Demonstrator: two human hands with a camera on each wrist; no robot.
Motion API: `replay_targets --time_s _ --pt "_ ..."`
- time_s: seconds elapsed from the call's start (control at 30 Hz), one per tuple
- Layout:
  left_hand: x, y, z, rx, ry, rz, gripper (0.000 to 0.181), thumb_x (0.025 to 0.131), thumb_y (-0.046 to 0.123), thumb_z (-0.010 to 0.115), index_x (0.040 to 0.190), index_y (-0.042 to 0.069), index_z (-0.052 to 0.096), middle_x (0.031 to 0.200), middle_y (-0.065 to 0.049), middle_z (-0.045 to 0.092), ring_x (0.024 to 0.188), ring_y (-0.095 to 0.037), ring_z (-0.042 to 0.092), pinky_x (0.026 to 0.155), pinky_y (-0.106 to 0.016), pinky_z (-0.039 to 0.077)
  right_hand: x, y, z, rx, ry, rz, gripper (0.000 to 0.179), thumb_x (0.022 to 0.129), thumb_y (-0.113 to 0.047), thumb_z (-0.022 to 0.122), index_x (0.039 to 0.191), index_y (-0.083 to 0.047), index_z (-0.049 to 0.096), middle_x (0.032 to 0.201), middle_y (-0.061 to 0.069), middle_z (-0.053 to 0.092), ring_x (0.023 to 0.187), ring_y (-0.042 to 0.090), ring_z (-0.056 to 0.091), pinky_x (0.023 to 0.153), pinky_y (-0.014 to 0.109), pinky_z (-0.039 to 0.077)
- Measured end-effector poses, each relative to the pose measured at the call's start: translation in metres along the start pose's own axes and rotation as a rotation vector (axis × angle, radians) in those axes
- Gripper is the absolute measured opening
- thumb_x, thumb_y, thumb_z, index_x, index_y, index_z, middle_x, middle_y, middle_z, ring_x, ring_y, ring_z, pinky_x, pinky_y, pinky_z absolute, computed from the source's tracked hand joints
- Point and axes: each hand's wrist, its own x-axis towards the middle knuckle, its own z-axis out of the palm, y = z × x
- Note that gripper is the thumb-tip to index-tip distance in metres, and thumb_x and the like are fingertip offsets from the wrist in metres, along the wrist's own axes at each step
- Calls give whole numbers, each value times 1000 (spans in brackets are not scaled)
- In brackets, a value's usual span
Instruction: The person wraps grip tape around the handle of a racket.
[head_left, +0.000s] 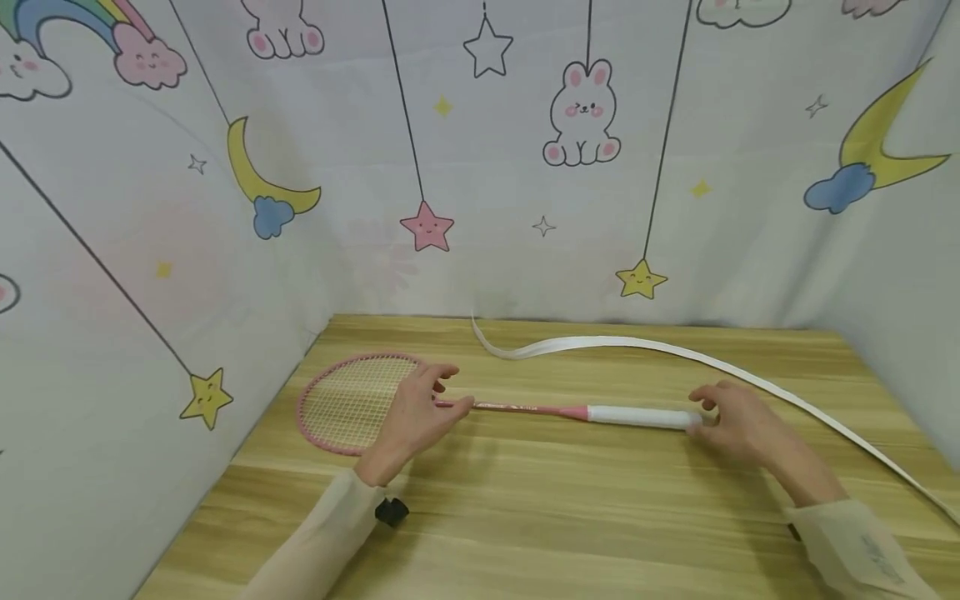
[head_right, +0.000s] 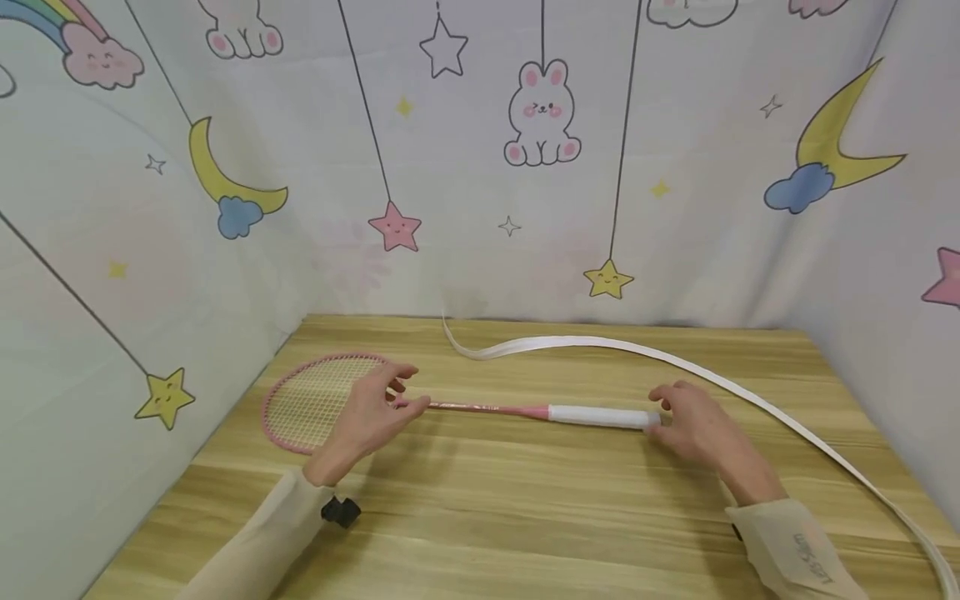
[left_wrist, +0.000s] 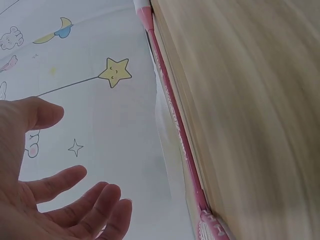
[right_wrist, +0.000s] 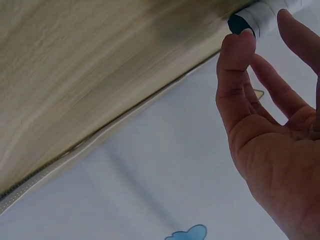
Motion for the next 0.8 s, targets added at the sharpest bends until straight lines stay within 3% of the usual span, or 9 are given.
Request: replay_targets --time_s 0.17,0.4,0.57,0.8 --pt "-1 4 2 -75 -19 -40 45 96 28 81 134 7 72 133 -14 74 111 -35 71 91 -48 62 4 1 2 9 -43 7 51 94 -17 84 134 10 66 117 29 73 102 43 72 87 59 60" --pt "-1 8 7 -192 -52 -97 39 98 24 80 133 8 73 130 -15 75 111 -31 72 95 -45 63 9 2 5 22 -52 -32 42 93 -12 85 127 8 71 111 25 75 97 36 73 85 55 60" --pt "-2 11 14 -239 -83 -104 36 99 23 80 130 6 73 129 -19 75 107 -27 73 96 -43 63 12 2 8 15 -58 -44 40 93 -13 86 125 7 73 111 24 74 99 37 71 85 55 59" --pt "-7 20 30 -285 -162 -129 38 97 29 81 127 6 75 124 -18 77 103 -24 75 85 -36 62 11 0 12 9 -26 -63 29 93 -12 85 116 4 77 107 18 75 99 35 70 86 54 58"
